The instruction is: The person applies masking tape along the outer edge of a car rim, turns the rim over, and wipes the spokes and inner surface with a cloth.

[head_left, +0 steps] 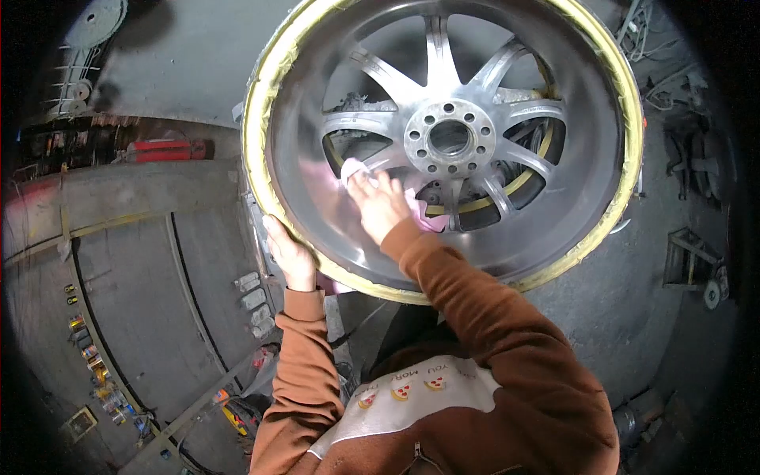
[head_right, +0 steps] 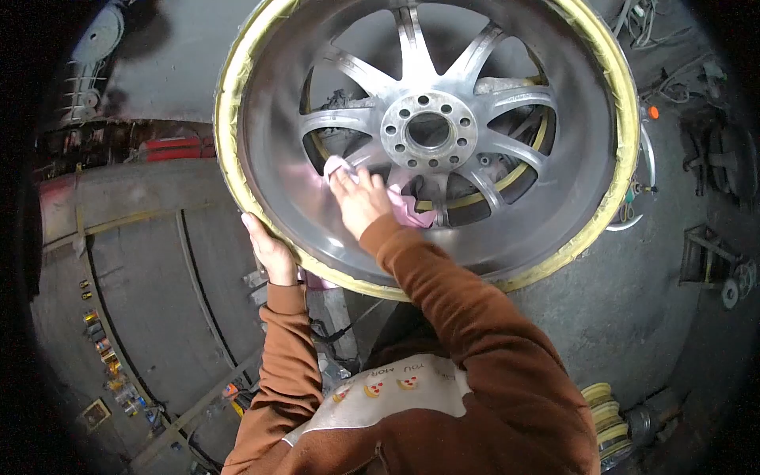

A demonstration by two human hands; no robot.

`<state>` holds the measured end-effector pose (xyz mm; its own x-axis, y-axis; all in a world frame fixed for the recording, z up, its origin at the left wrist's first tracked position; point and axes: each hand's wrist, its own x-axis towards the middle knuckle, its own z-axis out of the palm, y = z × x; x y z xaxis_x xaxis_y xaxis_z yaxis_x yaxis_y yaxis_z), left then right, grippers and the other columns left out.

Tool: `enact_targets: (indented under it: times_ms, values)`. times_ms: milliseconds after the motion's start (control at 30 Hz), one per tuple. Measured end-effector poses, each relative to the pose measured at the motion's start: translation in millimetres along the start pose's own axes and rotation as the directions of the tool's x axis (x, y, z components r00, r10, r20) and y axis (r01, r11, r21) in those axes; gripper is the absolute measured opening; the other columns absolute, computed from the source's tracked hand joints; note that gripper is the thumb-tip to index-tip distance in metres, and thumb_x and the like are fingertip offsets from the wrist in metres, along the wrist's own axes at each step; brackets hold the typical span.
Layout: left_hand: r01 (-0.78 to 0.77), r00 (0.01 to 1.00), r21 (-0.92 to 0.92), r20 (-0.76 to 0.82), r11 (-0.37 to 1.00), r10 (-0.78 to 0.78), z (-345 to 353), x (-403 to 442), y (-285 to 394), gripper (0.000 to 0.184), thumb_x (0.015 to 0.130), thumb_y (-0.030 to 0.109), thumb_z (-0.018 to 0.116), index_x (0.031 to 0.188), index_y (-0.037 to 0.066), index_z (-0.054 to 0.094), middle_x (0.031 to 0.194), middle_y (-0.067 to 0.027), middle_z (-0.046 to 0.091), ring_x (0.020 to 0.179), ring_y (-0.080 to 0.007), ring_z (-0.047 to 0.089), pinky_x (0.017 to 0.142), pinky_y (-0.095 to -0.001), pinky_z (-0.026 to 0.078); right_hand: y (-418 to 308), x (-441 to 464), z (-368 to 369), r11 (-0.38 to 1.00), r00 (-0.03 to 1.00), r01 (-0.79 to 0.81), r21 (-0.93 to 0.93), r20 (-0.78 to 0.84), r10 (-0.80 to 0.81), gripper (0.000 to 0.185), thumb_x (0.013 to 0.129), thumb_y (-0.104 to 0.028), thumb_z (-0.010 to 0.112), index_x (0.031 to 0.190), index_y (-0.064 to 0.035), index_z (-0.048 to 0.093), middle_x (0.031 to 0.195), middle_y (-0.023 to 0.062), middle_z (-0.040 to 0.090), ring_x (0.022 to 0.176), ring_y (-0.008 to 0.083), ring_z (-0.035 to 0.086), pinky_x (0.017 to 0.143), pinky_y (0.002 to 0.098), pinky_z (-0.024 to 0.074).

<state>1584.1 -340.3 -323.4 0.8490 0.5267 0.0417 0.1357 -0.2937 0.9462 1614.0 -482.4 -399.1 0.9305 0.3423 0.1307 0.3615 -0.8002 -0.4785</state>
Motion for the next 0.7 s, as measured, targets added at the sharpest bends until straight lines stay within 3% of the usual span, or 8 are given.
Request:
enact_targets:
  times_ms: [100, 200, 267, 333, 367, 533, 633, 700]
  values:
    - [-0.037, 0.999, 0.046, -0.007, 0.998, 0.037, -1.2, 0.1, -0.9, 0.058, 0.101, 0.041, 0.025, 0.109, -0.008, 0.055, 0.104, -0.0207, 0.060, 0.094, -0.0290, 0.055, 0.086, -0.0372, 0.041, 4.1, 2.4, -1.1, 1.000, 0.998, 0.001, 0.023, -0.056, 0.000, 0.044, 0.080, -0.008, 0.046, 0.123, -0.0064, 0.054, 0.128, 0.0069, 0.054, 0.107, 0.0272, 0.048, 0.086, 0.0392, 0.0379]
    - [-0.039, 0.999, 0.078, -0.017, 0.996, 0.040, -2.9, 2.7, -3.1, 0.058, 0.101, 0.041, 0.025, 0.109, -0.008, 0.055, 0.103, -0.0205, 0.061, 0.092, -0.0291, 0.055, 0.086, -0.0372, 0.041, -18.3, -2.2, 0.0, 0.944, 0.998, -0.019, 0.331, -0.049, 0.038, 0.056, 0.070, -0.001, 0.052, 0.127, -0.0063, 0.051, 0.127, 0.0081, 0.054, 0.106, 0.0330, 0.047, 0.084, 0.0414, 0.0388]
    - [-0.024, 1.000, 0.106, -0.010, 0.994, 0.025, -4.5, 1.4, -4.2, 0.058, 0.101, 0.041, 0.025, 0.108, -0.008, 0.055, 0.103, -0.0205, 0.061, 0.092, -0.0291, 0.055, 0.086, -0.0372, 0.041, -10.0, -6.4, -0.7, 0.974, 1.000, 0.020, 0.224, 0.006, -0.022, 0.053, 0.076, -0.004, 0.049, 0.128, -0.0082, 0.050, 0.129, 0.0068, 0.054, 0.106, 0.0325, 0.047, 0.085, 0.0414, 0.0388]
    - [-0.020, 1.000, 0.070, -0.005, 0.997, 0.020, -1.8, -0.2, 2.1, 0.058, 0.101, 0.040, 0.025, 0.108, -0.009, 0.055, 0.102, -0.0217, 0.061, 0.092, -0.0313, 0.055, 0.087, -0.0383, 0.040, 11.2, -3.4, 3.8, 0.998, 0.993, 0.007, -0.054, 0.117, -0.001, 0.049, 0.081, -0.007, 0.045, 0.130, -0.0104, 0.049, 0.128, 0.0054, 0.054, 0.106, 0.0311, 0.047, 0.085, 0.0412, 0.0388]
    - [-0.020, 1.000, 0.068, -0.002, 0.998, 0.020, -1.3, -0.7, 6.1, 0.058, 0.101, 0.040, 0.025, 0.108, -0.009, 0.055, 0.102, -0.0217, 0.061, 0.092, -0.0313, 0.055, 0.087, -0.0383, 0.040, 19.3, -5.3, 0.1, 0.993, 0.999, 0.020, -0.116, 0.029, -0.016, 0.046, 0.085, -0.010, 0.041, 0.131, -0.0105, 0.049, 0.128, 0.0046, 0.054, 0.106, 0.0296, 0.047, 0.084, 0.0407, 0.0395]
    - [-0.073, 0.997, 0.099, -0.024, 0.992, 0.076, -7.6, 4.1, -18.5, 0.053, 0.101, 0.034, 0.024, 0.110, -0.009, 0.053, 0.104, -0.0250, 0.059, 0.094, -0.0353, 0.055, 0.087, -0.0405, 0.040, 1.2, -7.2, 5.5, 0.975, 0.980, -0.199, -0.095, -0.039, 0.196, 0.043, 0.084, -0.014, 0.044, 0.127, -0.0083, 0.053, 0.125, 0.0032, 0.055, 0.101, 0.0270, 0.049, 0.081, 0.0389, 0.0407]
    - [-0.046, 0.999, 0.121, 0.003, 0.992, 0.046, -6.9, 1.0, -3.1, 0.050, 0.101, 0.030, 0.024, 0.112, -0.009, 0.052, 0.109, -0.0260, 0.057, 0.097, -0.0356, 0.054, 0.089, -0.0408, 0.040, -5.7, -2.4, 2.6, 0.982, 0.999, 0.041, 0.186, -0.043, -0.033, 0.040, 0.082, -0.009, 0.046, 0.121, -0.0047, 0.055, 0.120, 0.0059, 0.057, 0.098, 0.0286, 0.049, 0.081, 0.0389, 0.0422]
    - [-0.022, 0.999, 0.099, 0.028, 0.995, 0.020, -5.4, 0.5, -1.7, 0.049, 0.101, 0.030, 0.024, 0.113, -0.009, 0.051, 0.110, -0.0262, 0.056, 0.098, -0.0358, 0.053, 0.089, -0.0410, 0.039, 2.8, -4.6, 0.0, 0.986, 0.994, 0.102, 0.133, -0.054, -0.096, 0.039, 0.082, -0.010, 0.045, 0.119, -0.0048, 0.056, 0.117, 0.0066, 0.057, 0.097, 0.0285, 0.050, 0.081, 0.0389, 0.0426]
